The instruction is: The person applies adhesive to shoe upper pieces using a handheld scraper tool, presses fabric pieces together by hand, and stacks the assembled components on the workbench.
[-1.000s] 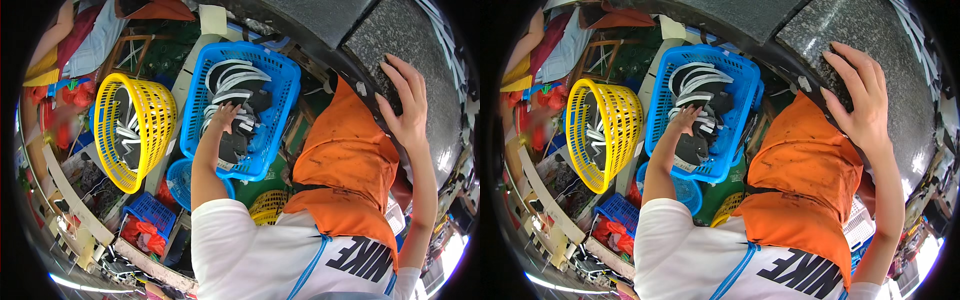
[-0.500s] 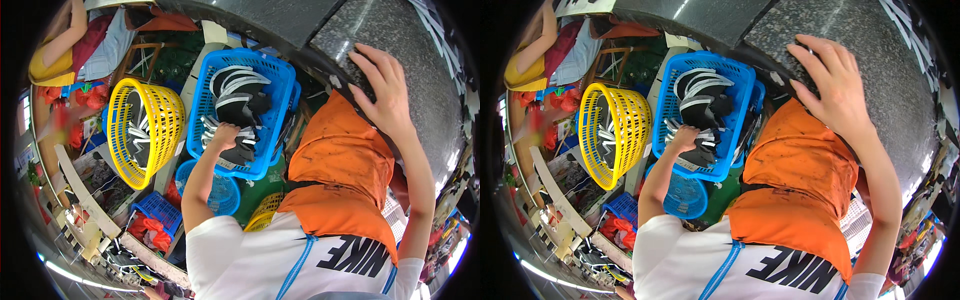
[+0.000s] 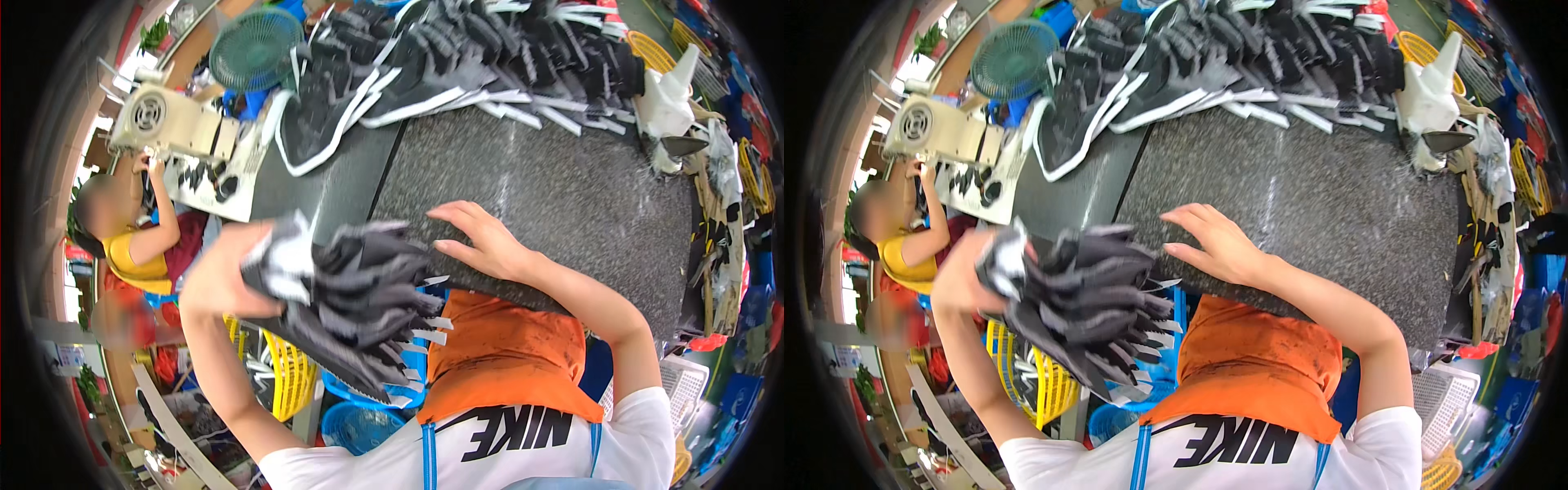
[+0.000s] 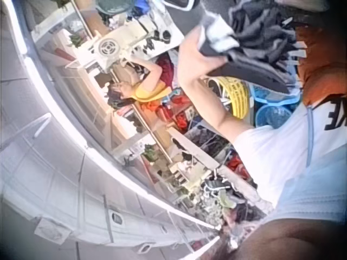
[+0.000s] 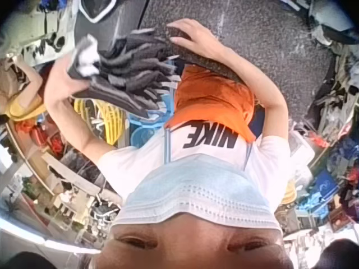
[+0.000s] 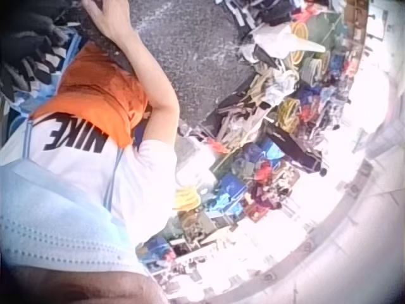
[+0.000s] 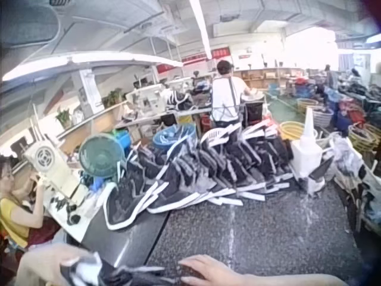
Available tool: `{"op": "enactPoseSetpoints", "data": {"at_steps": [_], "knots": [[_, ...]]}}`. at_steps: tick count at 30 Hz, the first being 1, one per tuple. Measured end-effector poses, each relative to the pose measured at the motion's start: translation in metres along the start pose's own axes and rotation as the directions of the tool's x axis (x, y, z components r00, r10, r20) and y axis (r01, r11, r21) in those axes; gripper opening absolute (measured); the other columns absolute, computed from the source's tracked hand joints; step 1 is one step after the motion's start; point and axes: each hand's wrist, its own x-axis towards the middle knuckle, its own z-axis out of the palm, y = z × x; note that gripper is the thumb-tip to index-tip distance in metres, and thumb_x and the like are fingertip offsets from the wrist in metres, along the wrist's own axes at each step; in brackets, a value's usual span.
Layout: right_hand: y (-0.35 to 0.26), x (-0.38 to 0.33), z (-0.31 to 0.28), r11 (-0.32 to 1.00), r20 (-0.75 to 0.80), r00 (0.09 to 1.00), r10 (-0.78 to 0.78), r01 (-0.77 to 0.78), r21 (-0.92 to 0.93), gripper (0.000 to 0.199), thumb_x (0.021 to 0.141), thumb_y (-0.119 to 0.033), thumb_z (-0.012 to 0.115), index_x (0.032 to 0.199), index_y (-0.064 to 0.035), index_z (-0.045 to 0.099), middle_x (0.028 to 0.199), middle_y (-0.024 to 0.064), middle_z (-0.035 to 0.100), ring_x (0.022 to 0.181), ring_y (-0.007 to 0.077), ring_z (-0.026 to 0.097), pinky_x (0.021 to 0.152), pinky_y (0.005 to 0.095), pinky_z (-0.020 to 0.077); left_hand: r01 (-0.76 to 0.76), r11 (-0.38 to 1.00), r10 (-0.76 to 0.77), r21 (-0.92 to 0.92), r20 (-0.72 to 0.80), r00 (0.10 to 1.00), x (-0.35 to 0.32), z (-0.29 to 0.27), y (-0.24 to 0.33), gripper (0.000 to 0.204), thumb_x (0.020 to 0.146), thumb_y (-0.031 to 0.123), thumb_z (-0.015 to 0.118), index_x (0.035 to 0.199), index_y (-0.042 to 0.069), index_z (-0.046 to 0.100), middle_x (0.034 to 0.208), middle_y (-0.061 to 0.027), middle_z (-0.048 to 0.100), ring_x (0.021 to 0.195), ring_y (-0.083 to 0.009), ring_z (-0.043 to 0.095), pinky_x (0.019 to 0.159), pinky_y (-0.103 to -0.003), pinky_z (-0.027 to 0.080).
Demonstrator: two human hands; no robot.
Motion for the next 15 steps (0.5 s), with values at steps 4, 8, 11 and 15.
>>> {"op": "enactPoseSetpoints", "data": {"at_steps": [4,8,11,15], "knots": [[0.028,-0.015,-0.043,0.99,-0.164,0.976,0.141,-0.142,0.007,0.038,0.094,-0.022,0.059,0.127,-0.0051,0.055,0.118,0.0173,0.059,0.113,0.0342,0.055,0.098,0.0415,0.0444,-0.149,0.975,0.157,0.164,-0.04,0.987,0.135,-0.051,0.027,0.072,0.052,0.016,0.084,0.118,0.001,0.061,0.095,-0.0117,0.067,0.089,-0.0215,0.063,0.086,-0.033,0.048],[0.076,-0.022,-0.071,0.939,-0.517,0.784,0.343,-0.297,0.173,0.037,0.093,-0.014,0.058,0.128,-0.0044,0.054,0.115,0.0157,0.059,0.103,0.0272,0.06,0.089,0.0361,0.0489,-0.283,0.959,0.277,0.017,-0.276,0.92,0.283,-0.001,-0.035,0.073,0.056,0.021,0.086,0.119,-0.001,0.056,0.107,-0.0153,0.064,0.103,-0.0257,0.061,0.094,-0.036,0.045],[0.069,-0.02,-0.103,0.951,-0.596,0.754,0.276,-0.305,0.054,0.04,0.091,-0.013,0.061,0.129,-0.0051,0.053,0.116,0.0141,0.058,0.104,0.0277,0.058,0.091,0.0358,0.0476,-0.107,0.99,0.136,0.091,-0.439,0.888,0.312,0.02,-0.034,0.084,0.054,0.026,0.089,0.124,-0.001,0.052,0.122,-0.0225,0.058,0.115,-0.0369,0.056,0.099,-0.04,0.044],[0.05,0.012,-0.125,0.974,-0.615,0.777,0.135,-0.219,-0.064,0.051,0.084,-0.017,0.071,0.13,-0.0056,0.052,0.12,0.0153,0.055,0.109,0.0312,0.056,0.095,0.0385,0.0457,0.07,0.791,0.399,0.608,-0.599,0.695,0.282,0.047,0.016,0.106,0.054,0.024,0.091,0.145,0.012,0.038,0.142,-0.018,0.04,0.13,-0.0408,0.04,0.107,-0.053,0.034]]}}
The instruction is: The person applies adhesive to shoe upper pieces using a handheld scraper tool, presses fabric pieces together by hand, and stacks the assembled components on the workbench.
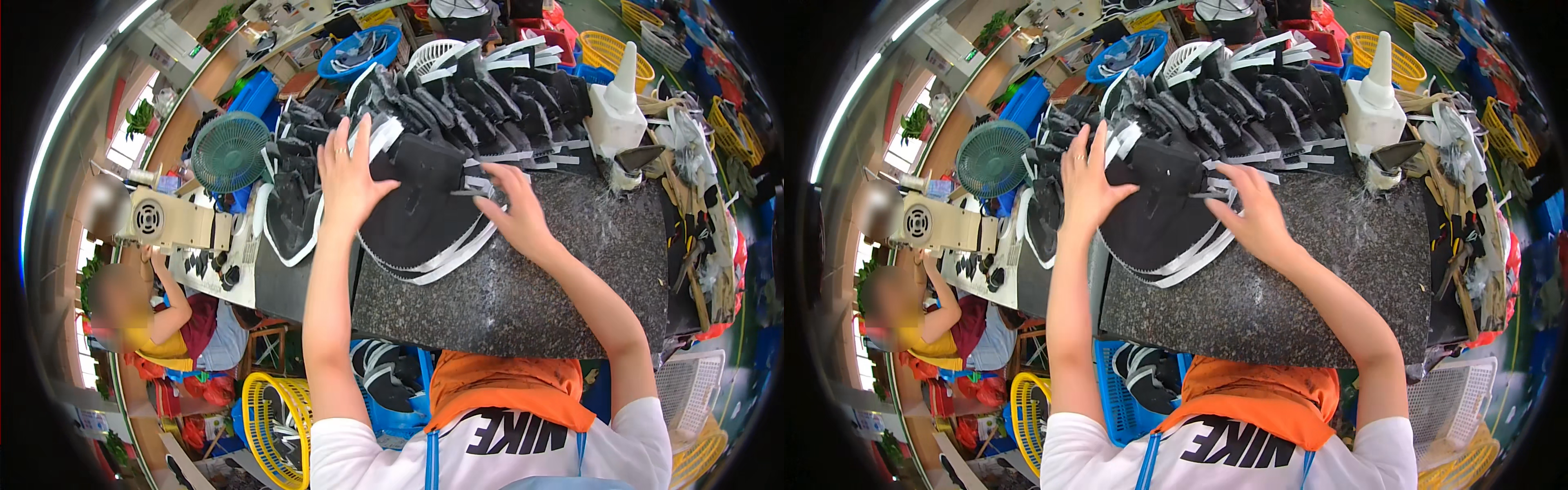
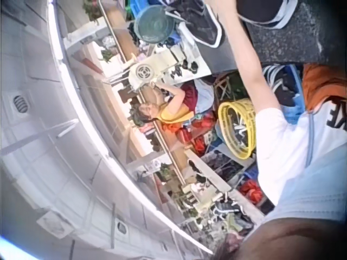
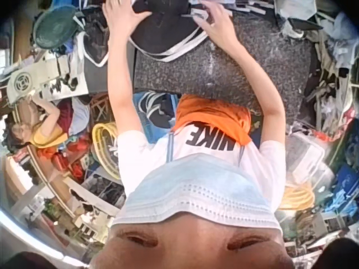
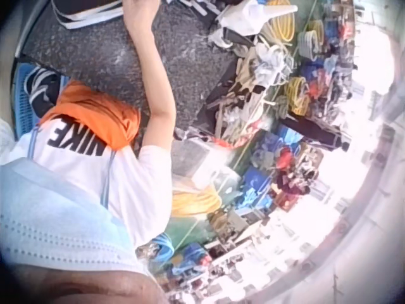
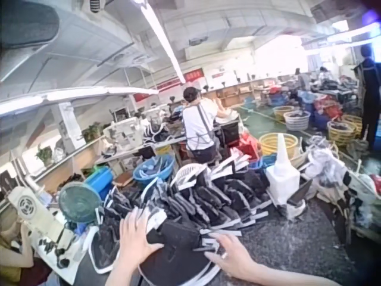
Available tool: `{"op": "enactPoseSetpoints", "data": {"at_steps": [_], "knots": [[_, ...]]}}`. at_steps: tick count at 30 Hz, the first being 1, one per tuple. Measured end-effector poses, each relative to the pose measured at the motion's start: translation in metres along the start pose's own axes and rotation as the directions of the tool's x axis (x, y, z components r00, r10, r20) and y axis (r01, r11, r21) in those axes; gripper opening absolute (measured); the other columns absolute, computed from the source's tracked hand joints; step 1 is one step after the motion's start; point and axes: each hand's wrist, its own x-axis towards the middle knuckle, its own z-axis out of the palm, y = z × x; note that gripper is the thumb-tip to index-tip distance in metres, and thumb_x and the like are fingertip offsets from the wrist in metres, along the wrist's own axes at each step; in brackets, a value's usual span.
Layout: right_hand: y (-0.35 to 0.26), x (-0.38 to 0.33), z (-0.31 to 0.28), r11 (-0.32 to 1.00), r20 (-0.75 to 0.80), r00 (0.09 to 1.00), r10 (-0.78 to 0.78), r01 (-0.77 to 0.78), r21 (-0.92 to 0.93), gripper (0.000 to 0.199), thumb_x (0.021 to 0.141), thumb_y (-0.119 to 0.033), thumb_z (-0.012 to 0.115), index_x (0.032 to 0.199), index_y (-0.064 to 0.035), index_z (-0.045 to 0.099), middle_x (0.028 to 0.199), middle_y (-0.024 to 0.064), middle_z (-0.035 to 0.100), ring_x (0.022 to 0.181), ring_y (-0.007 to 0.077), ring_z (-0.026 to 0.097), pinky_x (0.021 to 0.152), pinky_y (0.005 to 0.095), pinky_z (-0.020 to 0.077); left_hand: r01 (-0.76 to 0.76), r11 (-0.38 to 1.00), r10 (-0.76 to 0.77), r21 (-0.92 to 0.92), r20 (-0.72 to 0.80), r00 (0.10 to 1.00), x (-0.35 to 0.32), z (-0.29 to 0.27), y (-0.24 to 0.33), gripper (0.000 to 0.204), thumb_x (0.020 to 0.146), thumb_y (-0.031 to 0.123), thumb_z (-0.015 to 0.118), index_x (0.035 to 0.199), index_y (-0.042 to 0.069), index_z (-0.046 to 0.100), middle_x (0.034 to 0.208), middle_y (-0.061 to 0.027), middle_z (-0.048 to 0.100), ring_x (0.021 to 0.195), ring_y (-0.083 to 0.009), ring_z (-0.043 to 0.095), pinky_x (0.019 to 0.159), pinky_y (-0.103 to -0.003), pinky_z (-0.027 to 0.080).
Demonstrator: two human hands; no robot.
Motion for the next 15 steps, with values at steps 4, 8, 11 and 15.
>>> {"op": "enactPoseSetpoints", "data": {"at_steps": [4,8,11,15], "knots": [[-0.015,0.035,0.029,0.996,-0.043,0.999,0.007,-0.003,0.089,0.043,0.083,-0.014,0.071,0.122,-0.0072,0.057,0.113,0.0148,0.057,0.106,0.0328,0.057,0.092,0.0387,0.047,-0.097,0.993,0.092,-0.062,-0.083,0.992,-0.024,-0.015,0.042,0.098,0.062,0.017,0.087,0.146,0.012,0.037,0.144,-0.0147,0.041,0.135,-0.0389,0.036,0.111,-0.054,0.029],[-0.037,0.032,0.041,0.958,-0.018,0.963,-0.27,0.271,0.092,0.017,0.081,-0.002,0.067,0.097,-0.006,0.062,0.094,0.0115,0.057,0.095,0.0334,0.061,0.08,0.0397,0.0504,-0.061,0.939,0.02,-0.34,-0.124,0.992,-0.044,-0.014,0.034,0.06,0.072,0.008,0.077,0.128,0.013,0.057,0.14,-0.0105,0.05,0.137,-0.0366,0.037,0.114,-0.052,0.024],[-0.051,0.013,0.034,0.913,-0.015,0.938,-0.347,0.342,0.221,0.018,0.081,-0.002,0.069,0.098,-0.0058,0.064,0.094,0.0109,0.059,0.082,0.0316,0.062,0.073,0.0371,0.0525,-0.126,0.911,0.053,-0.392,-0.191,0.98,-0.061,-0.033,0.041,0.027,0.076,0.0,0.068,0.101,0.011,0.069,0.117,-0.0052,0.067,0.136,-0.0319,0.043,0.118,-0.054,0.013],[-0.03,0.027,0.009,0.904,0.164,0.976,-0.142,0.061,0.422,0.015,0.086,-0.012,0.068,0.099,-0.0043,0.066,0.096,0.0082,0.062,0.081,0.027,0.063,0.077,0.0359,0.0517,-0.078,0.881,0.06,-0.466,-0.055,0.997,-0.07,-0.071,0.057,0.03,0.078,-0.004,0.065,0.106,0.006,0.066,0.083,-0.0057,0.067,0.082,-0.0233,0.066,0.114,-0.051,0.026]]}}
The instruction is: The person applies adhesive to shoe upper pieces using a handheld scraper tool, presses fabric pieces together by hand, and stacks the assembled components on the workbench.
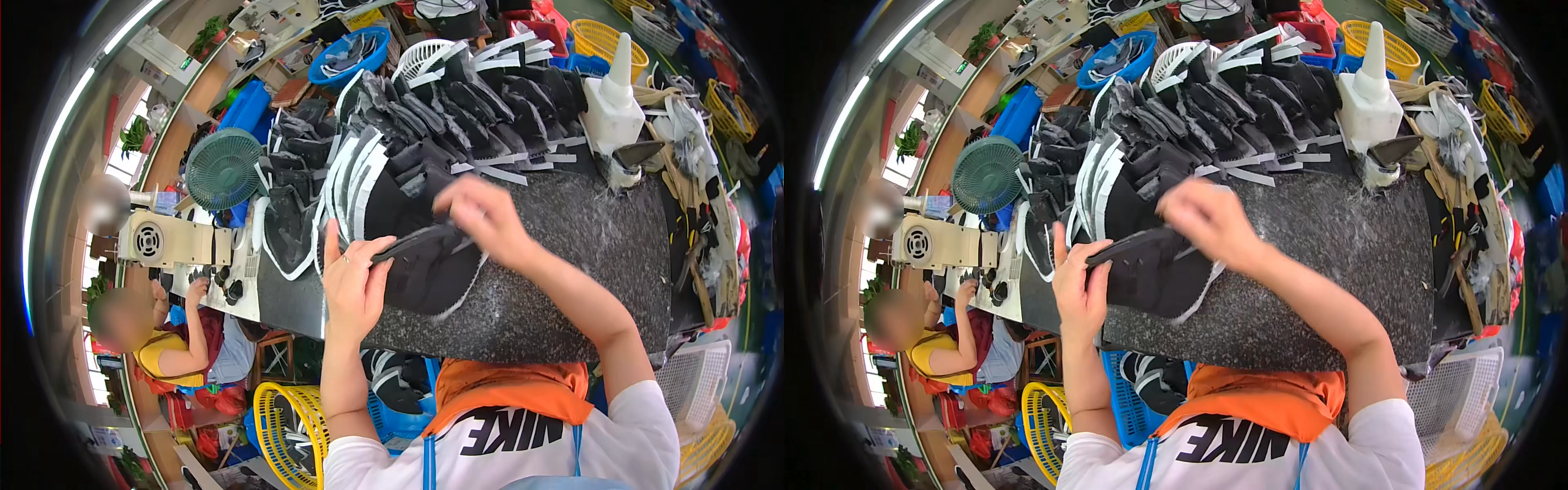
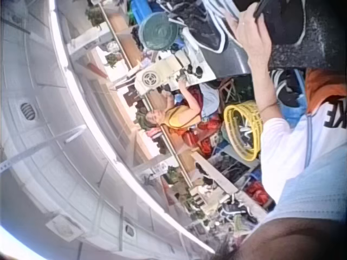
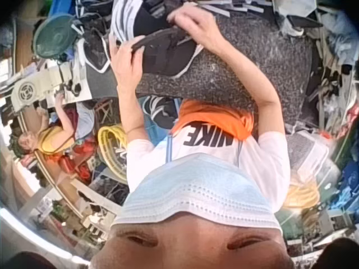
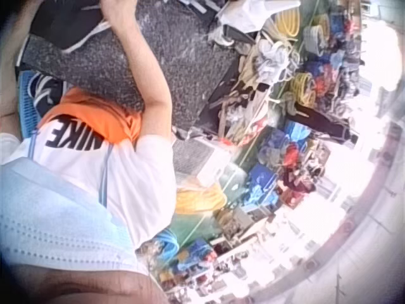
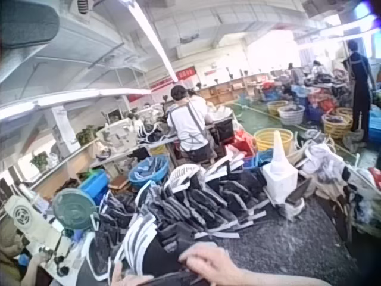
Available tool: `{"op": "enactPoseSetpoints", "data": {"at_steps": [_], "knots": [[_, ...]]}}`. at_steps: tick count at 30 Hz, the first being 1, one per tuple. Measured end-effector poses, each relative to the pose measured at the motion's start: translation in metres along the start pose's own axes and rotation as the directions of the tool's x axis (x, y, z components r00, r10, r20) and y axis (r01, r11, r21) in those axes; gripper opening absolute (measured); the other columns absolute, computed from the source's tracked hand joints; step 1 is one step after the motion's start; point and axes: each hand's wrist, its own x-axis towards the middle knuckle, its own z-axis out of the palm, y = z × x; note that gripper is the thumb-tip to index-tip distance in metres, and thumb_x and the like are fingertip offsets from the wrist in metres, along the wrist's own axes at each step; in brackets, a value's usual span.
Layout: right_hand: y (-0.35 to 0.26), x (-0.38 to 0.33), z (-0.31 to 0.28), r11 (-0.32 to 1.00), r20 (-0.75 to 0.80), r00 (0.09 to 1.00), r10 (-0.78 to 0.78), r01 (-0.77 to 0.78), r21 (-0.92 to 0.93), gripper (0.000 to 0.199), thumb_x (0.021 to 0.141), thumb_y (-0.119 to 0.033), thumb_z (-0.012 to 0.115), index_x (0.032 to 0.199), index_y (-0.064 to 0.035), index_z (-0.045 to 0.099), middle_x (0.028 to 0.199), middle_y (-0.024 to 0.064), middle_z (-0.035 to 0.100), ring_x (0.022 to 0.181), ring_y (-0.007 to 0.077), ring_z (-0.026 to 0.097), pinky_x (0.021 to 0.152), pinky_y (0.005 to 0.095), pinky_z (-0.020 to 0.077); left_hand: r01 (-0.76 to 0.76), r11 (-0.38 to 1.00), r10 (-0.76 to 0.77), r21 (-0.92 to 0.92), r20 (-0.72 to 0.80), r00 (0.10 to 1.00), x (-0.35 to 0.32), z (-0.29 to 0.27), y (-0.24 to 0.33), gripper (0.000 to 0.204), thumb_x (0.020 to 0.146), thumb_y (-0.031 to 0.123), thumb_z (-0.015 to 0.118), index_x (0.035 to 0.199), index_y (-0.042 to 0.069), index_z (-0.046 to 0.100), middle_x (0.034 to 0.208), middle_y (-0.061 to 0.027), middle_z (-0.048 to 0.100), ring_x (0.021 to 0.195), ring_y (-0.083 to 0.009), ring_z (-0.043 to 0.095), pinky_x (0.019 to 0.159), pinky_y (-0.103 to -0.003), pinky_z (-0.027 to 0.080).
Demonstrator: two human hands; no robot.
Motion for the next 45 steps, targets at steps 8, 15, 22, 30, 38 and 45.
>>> {"op": "enactPoseSetpoints", "data": {"at_steps": [8,15,22,30,38,45], "knots": [[0.07,0.025,-0.004,0.906,0.01,0.984,0.175,-0.158,-0.393,0.047,0.072,-0.019,0.081,0.112,-0.0043,0.062,0.108,0.0126,0.059,0.1,0.0281,0.06,0.089,0.0365,0.0483,-0.082,0.97,0.05,0.228,0.141,0.989,0.031,0.072,-0.044,0.022,0.081,0.005,0.068,0.101,0.005,0.058,0.126,-0.0163,0.054,0.123,-0.0365,0.05,0.109,-0.051,0.034],[0.036,0.009,0.017,0.946,0.059,0.995,-0.085,0.099,-0.309,0.028,0.077,-0.007,0.073,0.096,-0.0047,0.052,0.113,0.0129,0.058,0.101,0.0343,0.06,0.087,0.0399,0.0489,-0.018,0.998,0.011,0.06,0.12,0.993,-0.003,0.057,-0.054,0.032,0.079,0.004,0.071,0.105,0.006,0.052,0.135,-0.0151,0.051,0.127,-0.035,0.049,0.115,-0.058,0.019],[-0.001,-0.001,0.054,0.988,0.072,0.995,-0.074,0.083,-0.132,0.023,0.084,-0.01,0.068,0.102,-0.0039,0.056,0.101,0.0127,0.064,0.095,0.0336,0.064,0.082,0.04,0.0513,0.121,0.991,-0.124,-0.048,-0.055,0.991,-0.028,0.043,-0.055,0.069,0.069,0.027,0.085,0.125,0.002,0.053,0.114,-0.0106,0.065,0.115,-0.029,0.058,0.119,-0.052,0.012],[-0.063,-0.06,-0.018,0.97,0.207,0.954,0.218,-0.236,0.063,0.05,0.091,-0.026,0.064,0.129,0.0031,0.049,0.116,0.0248,0.06,0.11,0.039,0.059,0.093,0.0421,0.0473,-0.067,0.998,0.06,0.011,0.311,0.949,0.052,0.027,0.062,0.019,0.083,0.013,0.07,0.098,0.003,0.063,0.078,-0.0116,0.068,0.074,-0.0313,0.066,0.097,-0.044,0.047],[-0.029,-0.13,-0.141,0.416,-0.345,0.819,0.459,-0.542,-0.731,0.033,0.088,-0.021,0.065,0.114,-0.0013,0.059,0.106,0.0179,0.065,0.094,0.04,0.063,0.08,0.0442,0.0506,-0.168,0.964,0.227,-0.206,0.307,0.924,0.076,0.276,0.07,0.019,0.09,0.022,0.065,0.089,0.005,0.057,0.063,-0.015,0.06,0.07,-0.0349,0.063,0.075,-0.042,0.048],[-0.175,-0.084,-0.134,0.906,-0.228,0.887,-0.402,0.421,0.036,0.028,0.097,-0.013,0.042,0.093,0.0016,0.065,0.109,0.0188,0.064,0.092,0.0358,0.06,0.085,0.0478,0.0497,-0.25,0.948,0.292,-0.195,0.232,0.928,0.074,0.3,0.061,0.021,0.094,0.024,0.06,0.084,0.007,0.056,0.053,-0.0139,0.058,0.053,-0.0331,0.061,0.073,-0.04,0.05]]}}
